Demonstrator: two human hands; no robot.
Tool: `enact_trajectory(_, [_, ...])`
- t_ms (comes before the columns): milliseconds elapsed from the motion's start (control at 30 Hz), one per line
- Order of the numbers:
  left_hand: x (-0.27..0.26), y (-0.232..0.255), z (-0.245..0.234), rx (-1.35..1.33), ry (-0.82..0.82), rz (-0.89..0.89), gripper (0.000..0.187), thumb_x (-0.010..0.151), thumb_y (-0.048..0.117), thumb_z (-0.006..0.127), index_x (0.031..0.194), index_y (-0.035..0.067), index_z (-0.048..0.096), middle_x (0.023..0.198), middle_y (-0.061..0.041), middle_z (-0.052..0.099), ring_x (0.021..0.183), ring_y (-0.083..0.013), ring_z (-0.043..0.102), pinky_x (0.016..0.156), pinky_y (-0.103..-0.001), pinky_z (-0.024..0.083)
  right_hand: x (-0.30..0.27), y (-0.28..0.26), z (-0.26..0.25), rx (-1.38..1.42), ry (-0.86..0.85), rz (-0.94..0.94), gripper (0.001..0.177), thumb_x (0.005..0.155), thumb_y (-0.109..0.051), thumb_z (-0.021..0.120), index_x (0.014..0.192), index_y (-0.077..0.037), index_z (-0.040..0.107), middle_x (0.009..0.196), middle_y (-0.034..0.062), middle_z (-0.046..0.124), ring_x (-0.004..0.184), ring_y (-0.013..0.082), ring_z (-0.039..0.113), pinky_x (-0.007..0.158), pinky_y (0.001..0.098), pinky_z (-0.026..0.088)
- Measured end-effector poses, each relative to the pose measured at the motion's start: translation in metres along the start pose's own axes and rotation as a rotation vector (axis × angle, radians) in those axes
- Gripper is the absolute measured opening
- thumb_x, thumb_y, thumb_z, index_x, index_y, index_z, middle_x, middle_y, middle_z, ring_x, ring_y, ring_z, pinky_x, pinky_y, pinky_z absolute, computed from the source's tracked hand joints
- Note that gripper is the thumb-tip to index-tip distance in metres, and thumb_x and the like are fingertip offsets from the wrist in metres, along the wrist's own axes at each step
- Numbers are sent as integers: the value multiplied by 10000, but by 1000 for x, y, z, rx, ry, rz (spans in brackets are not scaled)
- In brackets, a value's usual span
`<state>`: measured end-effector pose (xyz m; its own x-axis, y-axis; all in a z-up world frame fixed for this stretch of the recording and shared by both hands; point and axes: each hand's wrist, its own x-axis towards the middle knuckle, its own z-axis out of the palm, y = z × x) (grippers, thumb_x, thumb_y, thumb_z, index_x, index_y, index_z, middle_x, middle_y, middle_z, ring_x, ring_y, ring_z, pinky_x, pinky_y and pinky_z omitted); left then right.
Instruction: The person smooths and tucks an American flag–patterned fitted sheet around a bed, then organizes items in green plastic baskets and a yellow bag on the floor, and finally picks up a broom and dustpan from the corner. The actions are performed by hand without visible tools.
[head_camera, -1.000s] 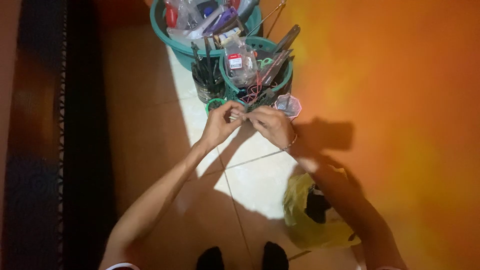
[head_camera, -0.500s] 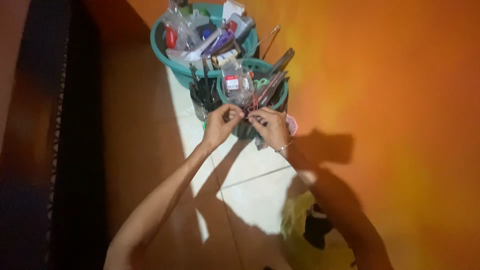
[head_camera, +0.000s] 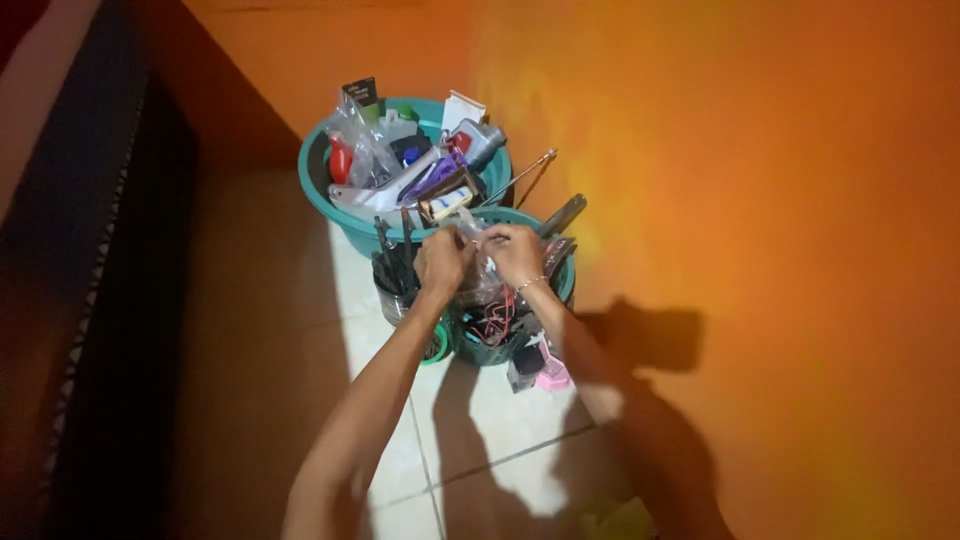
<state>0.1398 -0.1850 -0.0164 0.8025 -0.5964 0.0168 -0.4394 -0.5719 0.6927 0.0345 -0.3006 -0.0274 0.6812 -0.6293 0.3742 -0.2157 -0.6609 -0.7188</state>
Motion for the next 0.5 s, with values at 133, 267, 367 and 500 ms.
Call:
enact_trajectory(133, [8, -9, 9, -131, -10, -64, 247, 894, 384, 676, 940, 156, 759, 952, -148, 772, 1031, -427, 710, 851, -549, 571, 20, 26, 23, -31, -77, 78, 136, 758, -199, 721, 830, -260, 818, 818, 27, 781, 865, 270, 745, 772, 361, 575])
enact_trajectory(267, [20, -29, 28, -177, 27, -79, 174, 888, 348, 669, 883, 206, 769, 906, -118, 776, 1023, -393, 715, 849, -537, 566, 26, 31, 33, -100, -90, 55, 123, 738, -217, 746, 825, -268, 816, 823, 50, 772, 852, 319, 739, 740, 420, 583])
enact_trajectory(367, [16, -29, 24, -193, 71, -83, 208, 899, 329, 701, 877, 135, 773, 882, -145, 768, 995, -401, 720, 840, -534, 561, 19, 3, 21, -225, -113, 26, 109, 762, -209, 733, 814, -263, 813, 822, 54, 776, 879, 335, 739, 763, 434, 596])
enact_trajectory(500, [16, -31, 19, -302, 91, -115, 165, 888, 303, 714, 848, 156, 775, 845, -129, 769, 979, -399, 724, 818, -518, 567, 26, 6, 26, -314, -133, -23, 103, 794, -188, 747, 852, -234, 819, 861, 79, 782, 883, 346, 738, 792, 473, 608])
